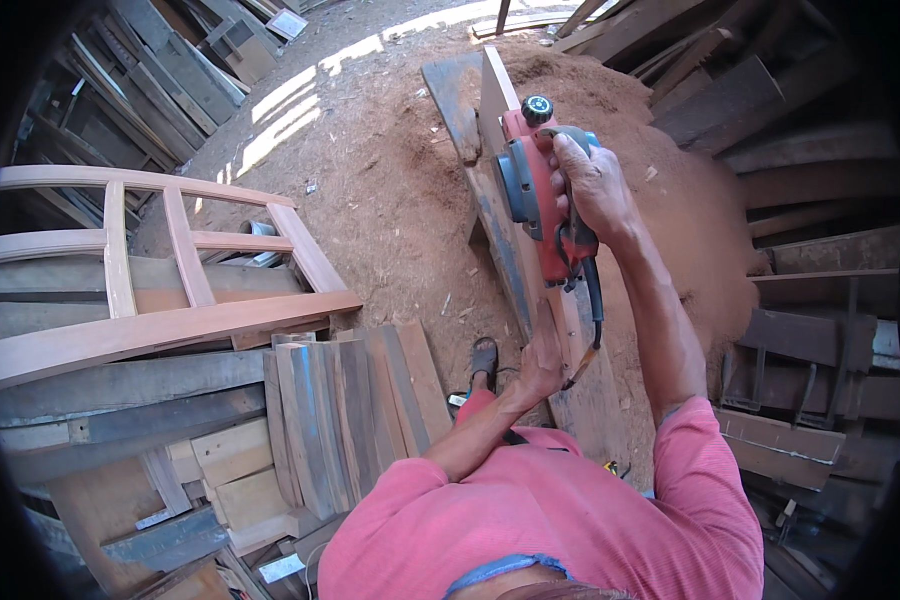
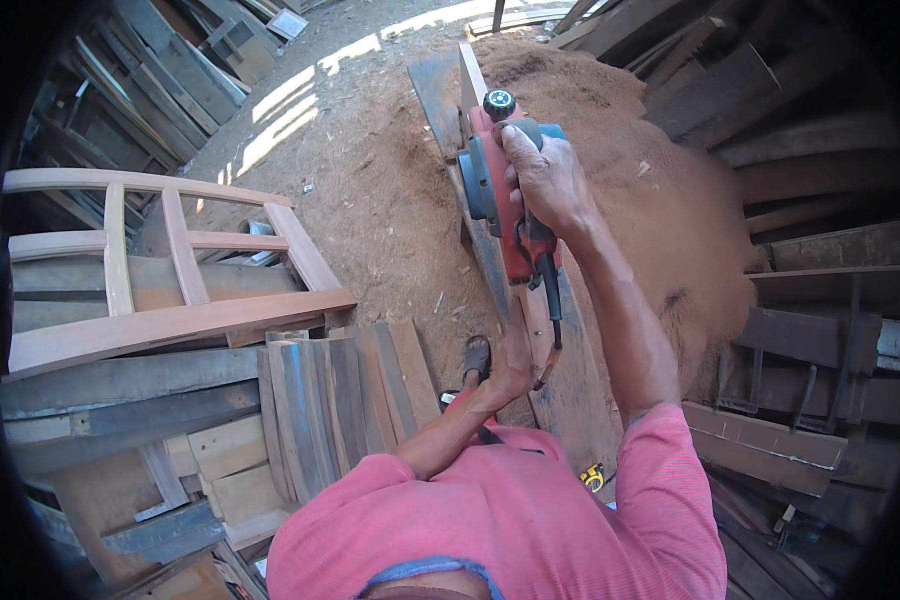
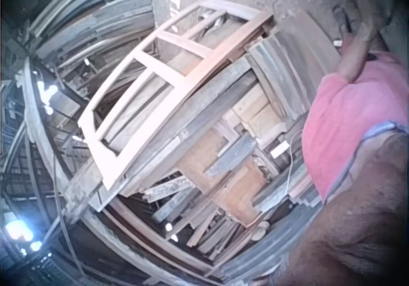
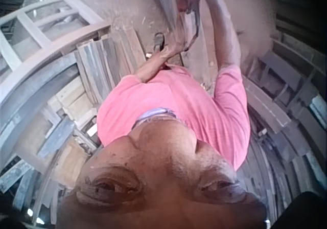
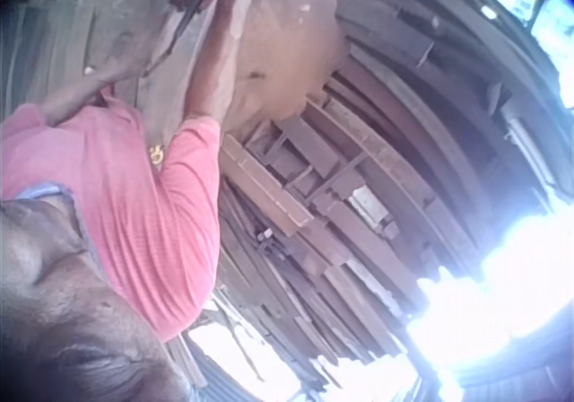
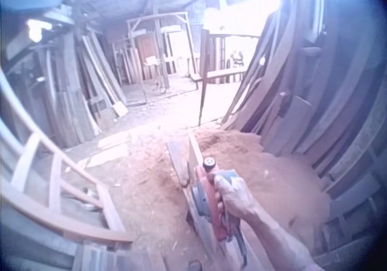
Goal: The person uses a power planer on the edges of a wooden panel, measures the panel with a tape measure, and then fits the panel into a larger wooden frame by hand.
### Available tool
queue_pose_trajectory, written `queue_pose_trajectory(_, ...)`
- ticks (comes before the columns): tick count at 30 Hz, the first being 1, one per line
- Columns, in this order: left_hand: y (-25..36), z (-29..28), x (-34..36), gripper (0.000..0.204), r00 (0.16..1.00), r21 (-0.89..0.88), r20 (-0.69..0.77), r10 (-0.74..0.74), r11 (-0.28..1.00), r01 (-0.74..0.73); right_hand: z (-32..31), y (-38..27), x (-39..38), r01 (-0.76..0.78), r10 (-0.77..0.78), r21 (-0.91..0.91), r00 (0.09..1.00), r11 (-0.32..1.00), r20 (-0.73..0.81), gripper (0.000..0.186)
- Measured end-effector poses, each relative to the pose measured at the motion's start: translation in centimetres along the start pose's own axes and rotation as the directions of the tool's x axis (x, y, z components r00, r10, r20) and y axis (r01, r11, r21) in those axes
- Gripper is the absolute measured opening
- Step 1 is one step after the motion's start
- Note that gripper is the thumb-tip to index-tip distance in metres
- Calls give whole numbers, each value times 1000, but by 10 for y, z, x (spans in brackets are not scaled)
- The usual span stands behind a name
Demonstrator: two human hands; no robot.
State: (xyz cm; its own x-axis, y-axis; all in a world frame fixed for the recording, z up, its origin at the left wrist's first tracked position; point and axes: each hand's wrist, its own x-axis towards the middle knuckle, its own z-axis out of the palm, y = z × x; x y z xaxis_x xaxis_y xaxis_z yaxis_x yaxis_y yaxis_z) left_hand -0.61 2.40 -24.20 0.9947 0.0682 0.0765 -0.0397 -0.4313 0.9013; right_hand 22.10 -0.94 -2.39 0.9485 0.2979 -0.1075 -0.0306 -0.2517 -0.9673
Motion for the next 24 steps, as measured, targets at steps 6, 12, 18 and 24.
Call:
queue_pose_trajectory(6,-2,1,1,89,1000,9,3,11,1000,-11,5,-11,49,-1,1,38,1000,999,15,41)
queue_pose_trajectory(12,13,-2,3,83,998,133,-47,46,990,-40,8,-7,108,61,-61,34,998,998,-2,50)
queue_pose_trajectory(18,11,-7,6,90,1000,43,8,0,999,0,13,-15,153,86,-86,13,996,996,-16,45)
queue_pose_trajectory(24,10,-8,5,95,998,69,-39,54,996,-51,20,-29,200,83,-83,14,997,996,-6,37)
